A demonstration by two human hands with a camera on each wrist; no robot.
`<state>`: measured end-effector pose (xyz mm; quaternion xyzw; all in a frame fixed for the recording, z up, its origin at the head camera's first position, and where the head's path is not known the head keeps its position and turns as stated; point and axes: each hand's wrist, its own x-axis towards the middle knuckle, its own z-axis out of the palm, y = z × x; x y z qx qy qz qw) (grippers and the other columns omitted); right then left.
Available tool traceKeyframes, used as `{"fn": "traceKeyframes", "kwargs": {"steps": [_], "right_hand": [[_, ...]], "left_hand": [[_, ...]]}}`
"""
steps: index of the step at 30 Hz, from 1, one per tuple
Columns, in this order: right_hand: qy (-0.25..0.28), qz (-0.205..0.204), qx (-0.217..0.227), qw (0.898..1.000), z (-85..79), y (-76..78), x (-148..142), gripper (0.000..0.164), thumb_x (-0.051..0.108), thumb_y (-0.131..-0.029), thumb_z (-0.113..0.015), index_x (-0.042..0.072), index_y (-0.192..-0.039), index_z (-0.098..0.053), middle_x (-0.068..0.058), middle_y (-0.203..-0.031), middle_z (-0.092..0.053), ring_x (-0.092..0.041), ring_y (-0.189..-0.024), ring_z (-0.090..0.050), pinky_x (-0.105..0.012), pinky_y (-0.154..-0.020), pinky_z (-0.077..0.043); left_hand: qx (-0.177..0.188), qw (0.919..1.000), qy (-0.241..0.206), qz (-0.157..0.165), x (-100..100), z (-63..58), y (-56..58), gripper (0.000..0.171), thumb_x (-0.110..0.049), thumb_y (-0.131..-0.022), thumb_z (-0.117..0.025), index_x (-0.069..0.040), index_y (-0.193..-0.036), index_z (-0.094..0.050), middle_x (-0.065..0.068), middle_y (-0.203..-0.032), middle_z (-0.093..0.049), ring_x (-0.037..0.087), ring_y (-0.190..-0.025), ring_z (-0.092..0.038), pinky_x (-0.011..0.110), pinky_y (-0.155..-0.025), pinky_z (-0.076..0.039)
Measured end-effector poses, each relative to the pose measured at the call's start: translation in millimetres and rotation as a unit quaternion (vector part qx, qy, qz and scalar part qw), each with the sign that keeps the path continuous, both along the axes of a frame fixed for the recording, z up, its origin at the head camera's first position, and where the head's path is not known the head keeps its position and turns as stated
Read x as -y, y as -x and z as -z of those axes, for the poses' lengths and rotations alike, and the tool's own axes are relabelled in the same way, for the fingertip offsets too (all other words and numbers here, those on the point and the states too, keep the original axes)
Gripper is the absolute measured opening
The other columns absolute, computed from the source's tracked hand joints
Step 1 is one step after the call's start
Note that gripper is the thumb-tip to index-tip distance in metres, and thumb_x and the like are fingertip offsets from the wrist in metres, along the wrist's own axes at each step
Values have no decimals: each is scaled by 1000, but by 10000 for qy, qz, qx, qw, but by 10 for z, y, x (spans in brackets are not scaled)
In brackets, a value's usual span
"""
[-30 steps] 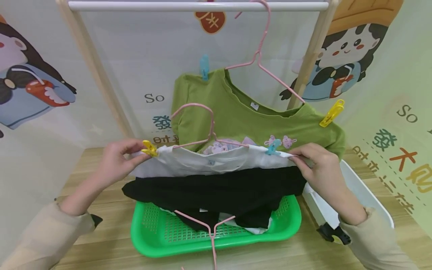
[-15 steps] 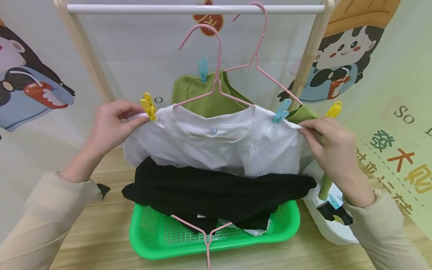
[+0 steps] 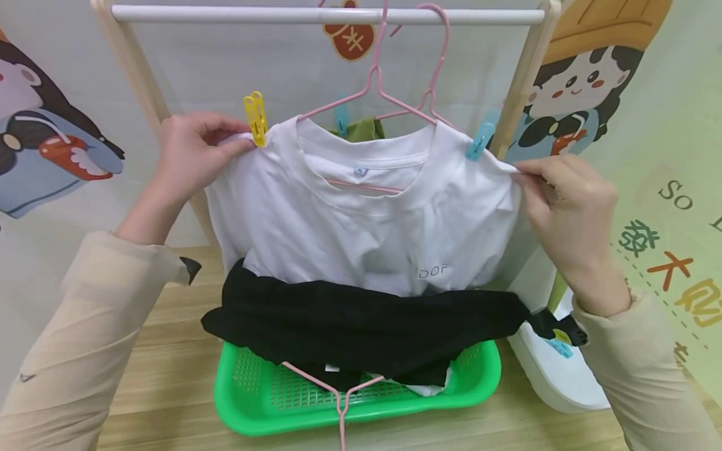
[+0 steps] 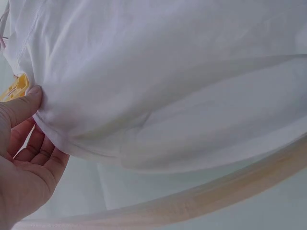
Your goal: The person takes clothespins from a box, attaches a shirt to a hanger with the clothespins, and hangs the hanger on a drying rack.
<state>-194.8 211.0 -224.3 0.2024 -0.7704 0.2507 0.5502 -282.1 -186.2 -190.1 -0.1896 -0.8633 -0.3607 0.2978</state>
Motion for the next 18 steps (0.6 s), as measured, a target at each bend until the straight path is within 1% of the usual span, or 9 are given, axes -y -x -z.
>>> {"fn": "traceKeyframes", "kwargs": {"steps": [3, 5, 8, 11, 12, 14, 18], "right_hand": [[40, 28, -14, 10000, -23, 13, -5, 9, -6, -81, -63, -7, -81, -71, -21, -65, -60, -30, -58, -50, -9, -65, -28], [68, 39, 17, 10000, -27, 19, -9, 8, -5, -81, -63, -7, -81, -71, -21, -65, -61, -31, -58, -51, -8, -65, -29], [129, 66, 117, 9998, -35, 26, -19, 8, -4, -81, -64, -7, -81, -72, -22, -67, -63, -31, -58, -53, -7, -66, -30], [58, 111, 258, 9996, -34, 25, -31, 7, -4, -81, -65, -6, -82, -72, -22, -69, -64, -30, -59, -55, -6, -66, -30], [-2, 132, 294, 9995, -30, 24, -35, 7, -4, -81, -66, -6, -82, -72, -22, -70, -65, -30, -59, -55, -5, -66, -29], [-117, 125, 343, 9993, -11, 20, -38, 7, -4, -81, -66, -7, -82, -72, -21, -70, -65, -31, -59, -56, -6, -65, -29], [-216, 47, 374, 9991, 47, 14, -35, 7, -5, -79, -67, -6, -84, -73, -21, -71, -66, -32, -60, -57, -6, -65, -28]], "left_hand": [[103, 9998, 68, -132, -28, -30, 32, 19, -8, -79, -75, 3, -94, -72, 13, -88, -70, -7, -64, -51, 7, -61, -40], [204, 9996, 74, -158, -43, -37, 53, 20, -9, -80, -74, 3, -96, -72, 16, -91, -69, -6, -65, -51, 8, -61, -40], [341, 9994, -15, -61, -63, -38, 90, 21, -9, -80, -73, 4, -97, -71, 13, -90, -69, -4, -66, -52, 8, -62, -41], [453, 9989, -89, 61, -66, -25, 117, 21, -9, -81, -73, 5, -97, -71, 4, -85, -68, -3, -66, -53, 9, -62, -42], [474, 9988, -81, 84, -63, -14, 121, 21, -9, -81, -73, 5, -97, -71, 3, -84, -68, -3, -66, -53, 9, -62, -42], [489, 9988, -33, 99, -51, 17, 124, 20, -8, -80, -73, 5, -96, -71, 6, -84, -68, -3, -65, -52, 9, -61, -41], [481, 9987, 103, 108, -39, 95, 131, 19, -7, -81, -72, 7, -94, -71, 17, -87, -68, -3, -63, -50, 9, -59, -39]]}}
